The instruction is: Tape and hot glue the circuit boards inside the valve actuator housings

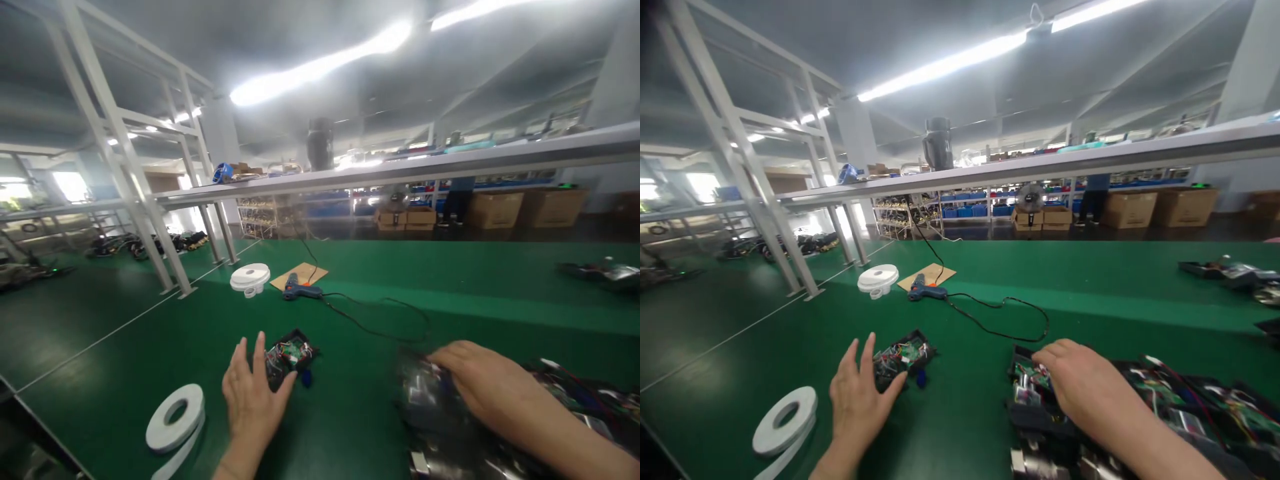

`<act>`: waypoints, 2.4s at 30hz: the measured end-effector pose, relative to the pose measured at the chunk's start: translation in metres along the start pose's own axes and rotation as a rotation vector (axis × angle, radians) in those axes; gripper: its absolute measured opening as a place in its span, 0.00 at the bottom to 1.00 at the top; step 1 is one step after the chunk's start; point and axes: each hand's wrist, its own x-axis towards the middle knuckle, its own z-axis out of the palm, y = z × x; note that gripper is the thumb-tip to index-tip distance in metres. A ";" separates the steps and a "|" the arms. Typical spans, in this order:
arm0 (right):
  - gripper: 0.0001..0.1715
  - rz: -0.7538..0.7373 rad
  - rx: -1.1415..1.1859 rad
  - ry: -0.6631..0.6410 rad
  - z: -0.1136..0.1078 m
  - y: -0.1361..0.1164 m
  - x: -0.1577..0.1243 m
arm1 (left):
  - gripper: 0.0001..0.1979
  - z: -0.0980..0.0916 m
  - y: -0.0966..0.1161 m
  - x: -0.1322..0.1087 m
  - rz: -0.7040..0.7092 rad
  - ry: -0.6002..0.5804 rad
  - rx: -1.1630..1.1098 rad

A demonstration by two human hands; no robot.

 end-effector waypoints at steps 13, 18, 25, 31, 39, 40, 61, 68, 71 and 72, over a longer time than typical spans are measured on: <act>0.29 0.026 0.404 -0.172 0.125 -0.167 0.099 | 0.38 0.001 -0.053 -0.012 0.108 -0.326 -0.208; 0.29 0.029 0.446 -0.193 0.106 -0.162 0.041 | 0.37 -0.021 -0.079 -0.027 0.337 -0.364 -0.328; 0.30 0.016 0.539 -0.209 0.096 -0.174 -0.044 | 0.37 -0.035 -0.080 -0.030 0.387 -0.351 -0.302; 0.28 -0.125 0.473 0.022 0.106 -0.178 -0.056 | 0.25 -0.057 -0.058 -0.060 0.362 0.101 -0.206; 0.13 -0.396 0.326 0.025 0.102 -0.173 -0.026 | 0.22 -0.033 -0.033 -0.104 0.433 -0.197 -0.238; 0.11 -0.406 0.359 0.026 0.100 -0.171 -0.020 | 0.22 -0.030 -0.029 -0.101 0.403 -0.242 -0.272; 0.10 -0.469 0.667 0.012 0.109 -0.166 -0.005 | 0.24 -0.020 -0.025 -0.104 0.243 -0.385 -0.436; 0.20 0.048 1.172 -0.096 0.112 -0.165 0.012 | 0.24 -0.019 -0.020 -0.102 0.186 -0.433 -0.465; 0.18 0.063 1.134 -0.115 0.114 -0.172 0.024 | 0.24 -0.023 -0.011 -0.096 0.140 -0.392 -0.494; 0.16 0.031 1.115 -0.119 0.113 -0.175 0.027 | 0.24 -0.025 -0.009 -0.094 0.125 -0.367 -0.500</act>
